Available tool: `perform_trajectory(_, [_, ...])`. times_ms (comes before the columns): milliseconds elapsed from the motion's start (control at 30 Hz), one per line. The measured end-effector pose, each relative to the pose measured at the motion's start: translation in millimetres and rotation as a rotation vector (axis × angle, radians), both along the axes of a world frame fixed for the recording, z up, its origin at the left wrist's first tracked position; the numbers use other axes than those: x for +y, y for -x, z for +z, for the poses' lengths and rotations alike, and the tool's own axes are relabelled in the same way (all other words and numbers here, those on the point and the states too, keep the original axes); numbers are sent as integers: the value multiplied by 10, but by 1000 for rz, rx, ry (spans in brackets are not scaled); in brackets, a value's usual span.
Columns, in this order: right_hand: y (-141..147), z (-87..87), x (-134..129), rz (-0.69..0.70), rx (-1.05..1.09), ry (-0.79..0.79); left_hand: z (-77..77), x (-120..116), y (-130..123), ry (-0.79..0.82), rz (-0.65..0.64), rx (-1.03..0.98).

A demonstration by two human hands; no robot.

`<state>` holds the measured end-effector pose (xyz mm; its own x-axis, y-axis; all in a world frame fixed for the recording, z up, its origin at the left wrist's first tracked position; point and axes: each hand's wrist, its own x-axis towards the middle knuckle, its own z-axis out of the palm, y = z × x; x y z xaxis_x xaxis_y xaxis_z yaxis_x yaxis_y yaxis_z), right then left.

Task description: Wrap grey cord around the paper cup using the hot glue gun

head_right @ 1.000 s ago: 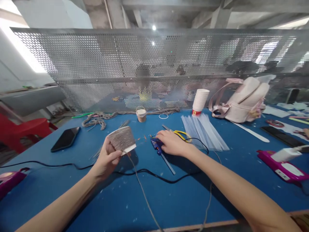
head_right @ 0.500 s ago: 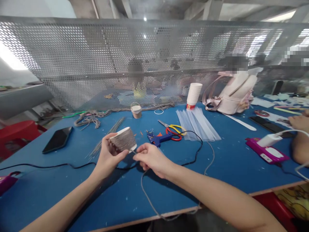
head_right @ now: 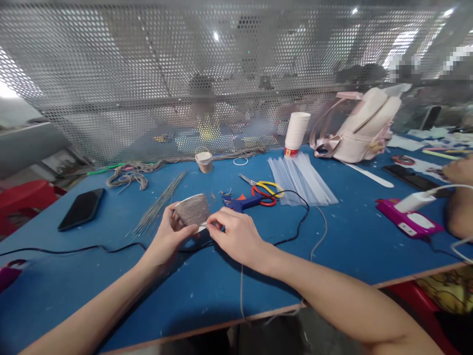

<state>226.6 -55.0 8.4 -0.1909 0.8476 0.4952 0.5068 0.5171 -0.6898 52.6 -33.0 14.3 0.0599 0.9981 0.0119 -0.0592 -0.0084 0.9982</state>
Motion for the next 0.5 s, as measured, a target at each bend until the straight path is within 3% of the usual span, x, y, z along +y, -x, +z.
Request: perform_trajectory(500, [13,37,19,-92,52,179,6,-41,-21,14,-32,-19])
